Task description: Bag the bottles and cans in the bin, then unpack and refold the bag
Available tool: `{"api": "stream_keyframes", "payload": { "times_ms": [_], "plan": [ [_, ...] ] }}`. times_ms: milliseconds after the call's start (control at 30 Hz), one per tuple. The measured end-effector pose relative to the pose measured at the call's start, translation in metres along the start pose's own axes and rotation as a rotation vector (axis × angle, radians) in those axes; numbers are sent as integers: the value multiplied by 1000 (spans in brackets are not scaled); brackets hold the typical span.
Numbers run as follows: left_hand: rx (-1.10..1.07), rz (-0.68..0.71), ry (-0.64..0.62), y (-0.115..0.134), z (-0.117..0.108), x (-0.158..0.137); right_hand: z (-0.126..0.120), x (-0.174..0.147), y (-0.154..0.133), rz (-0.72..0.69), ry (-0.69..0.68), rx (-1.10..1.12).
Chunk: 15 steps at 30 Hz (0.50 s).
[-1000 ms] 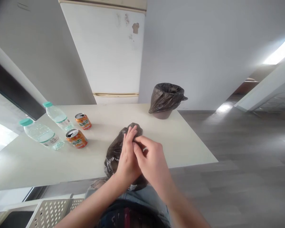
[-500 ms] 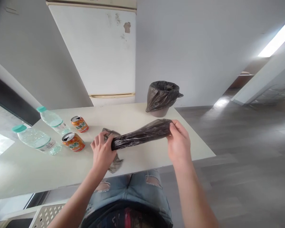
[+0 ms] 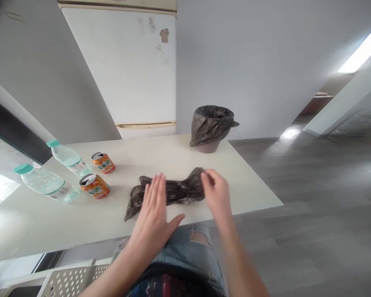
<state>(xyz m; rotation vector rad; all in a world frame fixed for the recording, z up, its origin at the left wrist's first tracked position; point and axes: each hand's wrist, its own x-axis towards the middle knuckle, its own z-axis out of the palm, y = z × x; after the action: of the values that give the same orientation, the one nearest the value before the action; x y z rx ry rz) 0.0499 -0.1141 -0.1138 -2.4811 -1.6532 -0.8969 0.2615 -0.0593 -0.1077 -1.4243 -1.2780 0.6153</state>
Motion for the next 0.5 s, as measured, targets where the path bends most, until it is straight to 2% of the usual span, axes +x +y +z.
{"api": "stream_keyframes", "payload": {
  "times_ms": [67, 133, 200, 267, 400, 500],
  "plan": [
    [-121, 120, 76, 15, 12, 15, 13, -21, -23, 48, -251, 134],
    [-233, 163, 137, 20, 26, 25, 22, -39, -41, 91, -327, 224],
    [-312, 139, 142, 17, 38, 30, 25, -51, -51, 90, -295, 232],
    [-311, 99, 69, 10, 44, 30, 21, -55, -53, 75, -264, 226],
    [-135, 109, -106, -9, 40, 30, 6, -46, -43, 132, -141, 421],
    [13, 103, -108, -26, 35, 29, -7, -30, -33, 181, -17, 570]
  ]
}}
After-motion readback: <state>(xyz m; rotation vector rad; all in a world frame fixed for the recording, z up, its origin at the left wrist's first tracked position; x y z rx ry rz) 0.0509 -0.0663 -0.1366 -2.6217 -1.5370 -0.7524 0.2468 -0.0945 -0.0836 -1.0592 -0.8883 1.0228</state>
